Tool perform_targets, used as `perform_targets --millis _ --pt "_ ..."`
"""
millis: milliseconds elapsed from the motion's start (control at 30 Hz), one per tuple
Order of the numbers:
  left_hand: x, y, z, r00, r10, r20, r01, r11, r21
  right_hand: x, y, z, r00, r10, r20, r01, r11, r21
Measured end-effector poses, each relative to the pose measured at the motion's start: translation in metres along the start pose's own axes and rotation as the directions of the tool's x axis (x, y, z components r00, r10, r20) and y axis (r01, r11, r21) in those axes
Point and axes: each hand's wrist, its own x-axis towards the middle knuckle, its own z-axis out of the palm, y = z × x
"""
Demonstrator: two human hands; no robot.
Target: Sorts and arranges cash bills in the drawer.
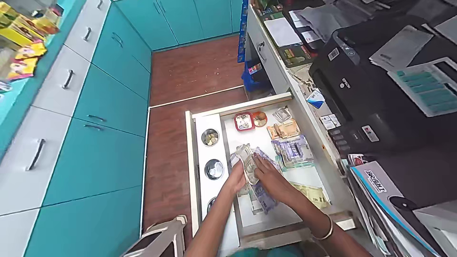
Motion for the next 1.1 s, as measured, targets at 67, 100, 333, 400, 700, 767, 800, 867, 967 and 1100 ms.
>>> perform_targets --millis 67,100,333,400,700,767,800,867,967,1100 --pt "-0.009 0.002 -0.002 0.996 0.029 0.087 -0.041 0.989 0.145 0.008 -0.010 -0.012 0.987 0.073 0.145 -0.072 0.997 -0.011" --pt "-0.014 0.002 -0.006 0.989 0.057 0.139 -0.088 0.970 0.226 0.012 -0.015 -0.015 0.977 0.102 0.189 -0.100 0.995 -0.020" --pt "-0.017 0.004 -0.015 0.984 0.164 -0.075 -0.147 0.971 0.189 0.030 -0.041 -0.033 0.928 0.148 0.343 -0.181 0.981 0.066" --pt "-0.007 0.006 -0.023 0.973 0.170 -0.158 -0.161 0.984 0.071 0.038 -0.013 -0.055 0.940 0.044 0.339 -0.120 0.971 0.207" --pt "-0.023 0.015 -0.036 0.989 0.137 -0.061 -0.137 0.991 0.000 0.120 0.197 -0.103 0.780 0.578 -0.240 -0.619 0.769 -0.157" --pt "-0.026 0.015 -0.037 0.990 0.127 -0.059 -0.128 0.992 -0.008 0.121 0.213 -0.098 0.826 0.515 -0.230 -0.555 0.814 -0.173" --pt "-0.027 0.014 -0.038 0.991 0.116 -0.060 -0.117 0.993 -0.008 0.120 0.217 -0.098 0.840 0.496 -0.219 -0.533 0.829 -0.169" --pt "-0.026 0.011 -0.041 0.994 0.094 -0.061 -0.096 0.995 -0.017 0.120 0.220 -0.099 0.856 0.483 -0.181 -0.509 0.849 -0.142" --pt "-0.027 0.009 -0.042 0.995 0.068 -0.076 -0.069 0.997 -0.017 0.124 0.229 -0.099 0.852 0.496 -0.167 -0.507 0.862 -0.027" --pt "-0.029 0.007 -0.039 0.989 0.028 -0.143 -0.024 0.999 0.029 0.131 0.230 -0.093 0.737 0.646 -0.199 -0.622 0.763 0.178"
